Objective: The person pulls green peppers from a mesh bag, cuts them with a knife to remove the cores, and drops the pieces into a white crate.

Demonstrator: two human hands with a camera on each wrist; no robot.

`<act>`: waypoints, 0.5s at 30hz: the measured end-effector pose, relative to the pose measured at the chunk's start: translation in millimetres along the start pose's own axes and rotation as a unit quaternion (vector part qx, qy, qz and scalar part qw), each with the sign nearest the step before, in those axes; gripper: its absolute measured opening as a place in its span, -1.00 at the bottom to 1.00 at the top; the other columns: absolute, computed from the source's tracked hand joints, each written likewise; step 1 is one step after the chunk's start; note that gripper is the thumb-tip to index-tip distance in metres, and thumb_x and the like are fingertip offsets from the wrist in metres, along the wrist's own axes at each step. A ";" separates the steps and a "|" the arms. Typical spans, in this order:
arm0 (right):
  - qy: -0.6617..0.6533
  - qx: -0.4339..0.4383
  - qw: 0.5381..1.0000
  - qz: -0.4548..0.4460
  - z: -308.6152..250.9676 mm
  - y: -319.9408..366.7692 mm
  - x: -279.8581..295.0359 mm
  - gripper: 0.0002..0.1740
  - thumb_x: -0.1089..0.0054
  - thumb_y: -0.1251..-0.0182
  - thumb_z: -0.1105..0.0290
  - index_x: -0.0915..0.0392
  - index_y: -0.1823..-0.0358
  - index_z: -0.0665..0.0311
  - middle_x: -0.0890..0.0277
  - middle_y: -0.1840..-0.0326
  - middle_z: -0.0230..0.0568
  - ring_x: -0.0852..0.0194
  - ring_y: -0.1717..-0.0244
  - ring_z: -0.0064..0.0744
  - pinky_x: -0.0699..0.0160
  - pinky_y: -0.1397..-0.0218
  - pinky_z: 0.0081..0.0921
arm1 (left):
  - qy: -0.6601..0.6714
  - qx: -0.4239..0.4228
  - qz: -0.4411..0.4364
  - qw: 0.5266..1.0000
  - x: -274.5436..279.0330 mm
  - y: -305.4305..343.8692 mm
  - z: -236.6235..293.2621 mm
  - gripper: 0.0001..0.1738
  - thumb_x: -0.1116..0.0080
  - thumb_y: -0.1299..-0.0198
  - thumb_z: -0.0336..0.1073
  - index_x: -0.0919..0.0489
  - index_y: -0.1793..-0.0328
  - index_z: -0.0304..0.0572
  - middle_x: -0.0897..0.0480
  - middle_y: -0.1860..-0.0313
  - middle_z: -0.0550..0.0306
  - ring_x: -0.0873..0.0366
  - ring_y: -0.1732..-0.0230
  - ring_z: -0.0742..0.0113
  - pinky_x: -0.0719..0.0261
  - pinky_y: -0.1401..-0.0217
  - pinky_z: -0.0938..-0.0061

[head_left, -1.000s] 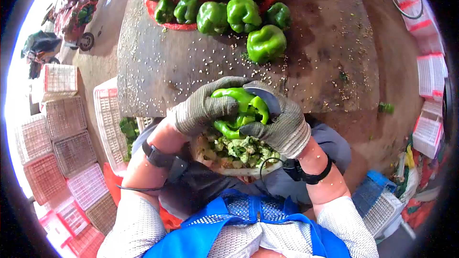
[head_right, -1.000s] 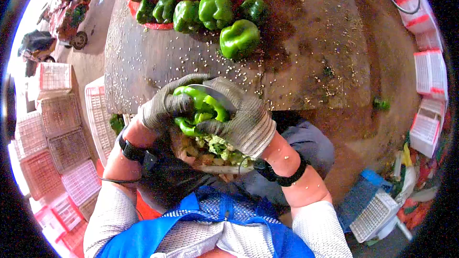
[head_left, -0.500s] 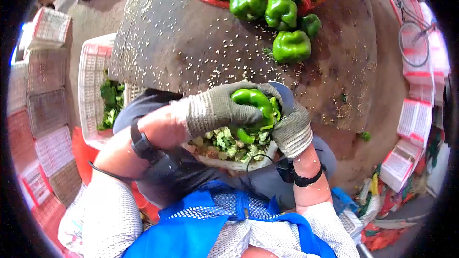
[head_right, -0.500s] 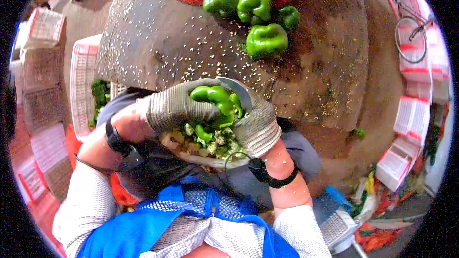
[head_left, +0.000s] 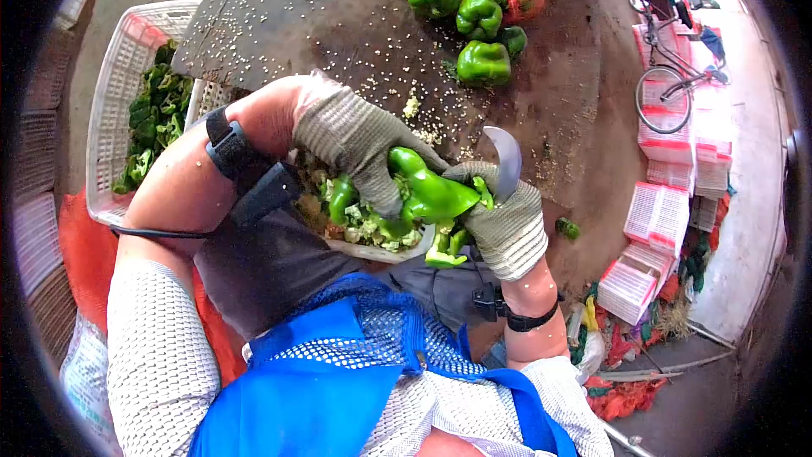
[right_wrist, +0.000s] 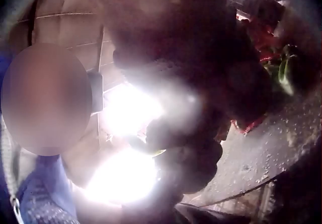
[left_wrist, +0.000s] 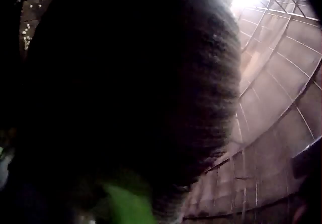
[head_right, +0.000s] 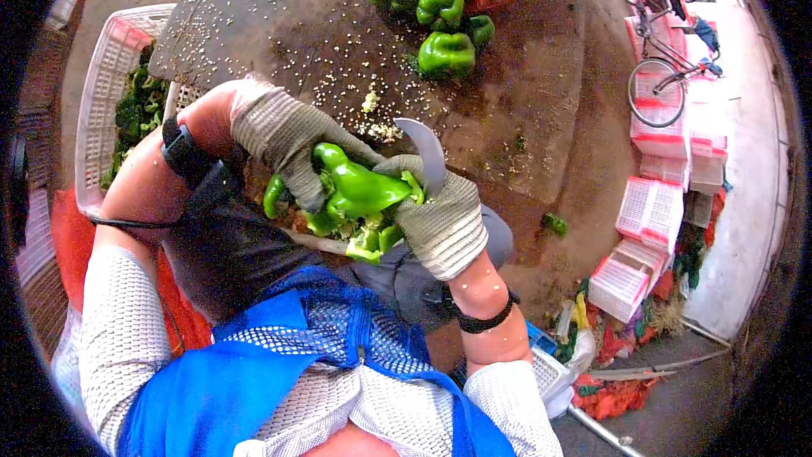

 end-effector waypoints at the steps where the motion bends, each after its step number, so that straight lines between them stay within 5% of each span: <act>1: -0.014 -0.015 1.000 -0.007 -10.3 3.6 0.6 -0.61 -0.13 -0.22 0.53 -0.61 -0.10 0.17 -0.72 0.14 -0.13 -0.74 0.20 -0.32 -0.69 0.09 -0.44 | -0.018 -0.002 0.010 1.000 -4.9 9.1 4.0 0.01 -0.55 -0.06 -0.23 -0.19 -0.58 -0.24 -0.51 -0.36 0.12 -0.41 -0.32 0.39 -0.42 -0.39 0.36; 5: -0.200 -0.080 0.974 -0.071 -44.4 11.3 -2.3 -0.61 -0.12 -0.19 0.56 -0.61 -0.08 0.26 -0.71 0.21 -0.19 -0.70 0.22 -0.49 -0.67 0.10 -0.50 | -0.066 0.041 0.028 0.997 -26.2 43.8 15.1 -0.02 -0.58 -0.02 -0.20 -0.28 -0.53 -0.27 -0.61 -0.23 0.09 -0.52 -0.19 0.36 -0.52 -0.29 0.38; 9: -0.071 -0.043 0.993 -0.087 -54.2 3.4 -18.2 -0.52 -0.15 -0.16 0.53 -0.56 -0.17 0.24 -0.71 0.24 -0.30 -0.59 0.33 -0.61 -0.61 0.16 -0.59 | -0.041 0.038 -0.038 0.998 -30.0 56.5 -18.8 -0.16 -0.53 0.08 -0.44 -0.38 -0.39 -0.31 -0.67 -0.08 0.12 -0.56 -0.09 0.40 -0.59 -0.12 0.36; 11: -0.062 -0.115 0.990 -0.059 -15.7 -9.4 -14.5 -0.45 -0.16 -0.11 0.56 -0.51 -0.22 0.25 -0.69 0.23 -0.27 -0.57 0.32 -0.59 -0.59 0.16 -0.59 | -0.398 0.221 0.073 0.887 -40.8 59.7 -10.6 -0.43 -0.37 -0.04 -0.38 -0.52 -0.22 -0.34 -0.72 0.04 0.04 -0.61 -0.03 0.31 -0.60 -0.03 0.33; 13: -0.168 -0.150 0.974 0.034 -29.8 -17.9 -1.7 -0.60 -0.15 -0.12 0.57 -0.58 -0.05 0.28 -0.67 0.25 -0.22 -0.60 0.31 -0.51 -0.62 0.18 -0.56 | -0.488 0.117 0.061 0.863 3.0 49.7 -99.7 -0.54 -0.28 -0.16 -0.28 -0.57 -0.17 -0.32 -0.73 0.09 0.03 -0.65 0.06 0.22 -0.60 0.00 0.26; 15: -0.212 -0.093 0.970 0.078 -37.8 -32.0 7.4 -0.72 -0.13 -0.13 0.59 -0.63 0.10 0.28 -0.64 0.27 -0.18 -0.63 0.31 -0.44 -0.65 0.22 -0.54 | -0.350 0.106 0.139 0.920 -8.0 63.9 -67.6 -0.53 -0.30 -0.16 -0.08 -0.62 -0.07 -0.28 -0.74 0.13 0.02 -0.67 0.17 0.21 -0.63 0.10 0.26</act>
Point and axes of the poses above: each hand's wrist, its own y-axis away from the middle knuckle, its own x-axis out of the back of the hand, z = x × y, the point moved 1 cm from there along -y, towards the middle knuckle
